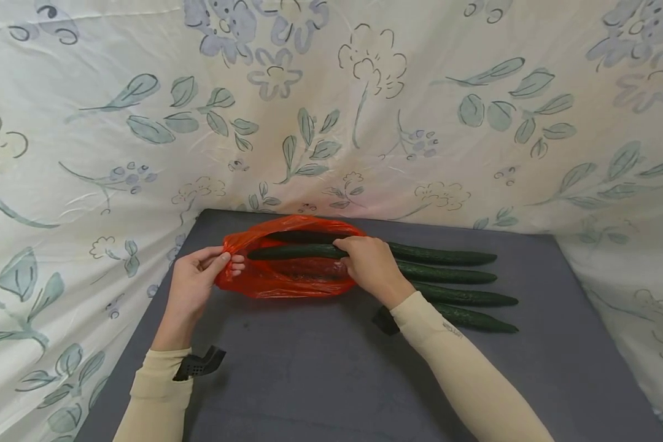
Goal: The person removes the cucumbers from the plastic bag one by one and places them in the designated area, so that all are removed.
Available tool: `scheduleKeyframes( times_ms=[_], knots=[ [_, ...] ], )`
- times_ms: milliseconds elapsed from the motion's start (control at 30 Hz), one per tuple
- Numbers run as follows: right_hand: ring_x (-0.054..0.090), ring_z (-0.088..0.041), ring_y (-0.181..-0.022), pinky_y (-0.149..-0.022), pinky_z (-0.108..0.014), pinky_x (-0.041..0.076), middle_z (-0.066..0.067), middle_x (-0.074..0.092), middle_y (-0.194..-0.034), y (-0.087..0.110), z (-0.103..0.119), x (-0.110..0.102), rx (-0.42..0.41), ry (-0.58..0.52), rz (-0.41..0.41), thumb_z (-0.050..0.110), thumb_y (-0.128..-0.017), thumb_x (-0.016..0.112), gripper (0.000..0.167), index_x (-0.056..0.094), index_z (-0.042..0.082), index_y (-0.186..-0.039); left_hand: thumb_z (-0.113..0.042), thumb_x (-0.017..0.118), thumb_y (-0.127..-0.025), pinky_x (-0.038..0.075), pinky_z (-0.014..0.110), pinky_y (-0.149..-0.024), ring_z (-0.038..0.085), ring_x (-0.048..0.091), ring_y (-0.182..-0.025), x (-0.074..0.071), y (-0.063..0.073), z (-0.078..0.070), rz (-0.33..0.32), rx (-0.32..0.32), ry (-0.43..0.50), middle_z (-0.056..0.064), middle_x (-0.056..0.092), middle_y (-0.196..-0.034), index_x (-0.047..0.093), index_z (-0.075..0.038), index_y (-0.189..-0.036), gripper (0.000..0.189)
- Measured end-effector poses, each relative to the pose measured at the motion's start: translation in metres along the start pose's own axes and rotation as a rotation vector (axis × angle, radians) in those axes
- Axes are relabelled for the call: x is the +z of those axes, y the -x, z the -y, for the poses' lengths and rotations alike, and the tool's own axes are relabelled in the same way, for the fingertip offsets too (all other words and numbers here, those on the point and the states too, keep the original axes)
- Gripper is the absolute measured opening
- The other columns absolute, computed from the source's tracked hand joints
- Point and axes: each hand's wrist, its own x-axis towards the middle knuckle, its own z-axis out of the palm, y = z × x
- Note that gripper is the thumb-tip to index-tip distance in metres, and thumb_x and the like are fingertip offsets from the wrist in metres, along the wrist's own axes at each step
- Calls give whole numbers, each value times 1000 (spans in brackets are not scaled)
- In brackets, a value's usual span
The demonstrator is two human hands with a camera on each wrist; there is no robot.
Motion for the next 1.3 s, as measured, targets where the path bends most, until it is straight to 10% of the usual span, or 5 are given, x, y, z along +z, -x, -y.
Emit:
scheduleKeyframes(
  times_ms=[567, 1300],
  knots=[
    [73, -17, -77, -65, -35, 58, -13, 76, -129, 32, -12, -19, -21, -57, -41, 2, -95, 83, 44, 74, 6, -139, -2, 64, -109, 66, 31, -83, 18, 80, -84, -1, 0, 1, 1, 1, -5, 29, 77, -109, 64, 16, -134, 30],
    [77, -26, -96, -63, -37, 56, -11, 77, -127, 74, -26, -45, -58, -22, -161, 0, -86, 90, 52, 77, 10, -136, -1, 64, -109, 66, 30, -82, 19, 81, -85, -2, -2, 0, 9, 20, -13, 31, 76, -108, 63, 16, -134, 30]
  ],
)
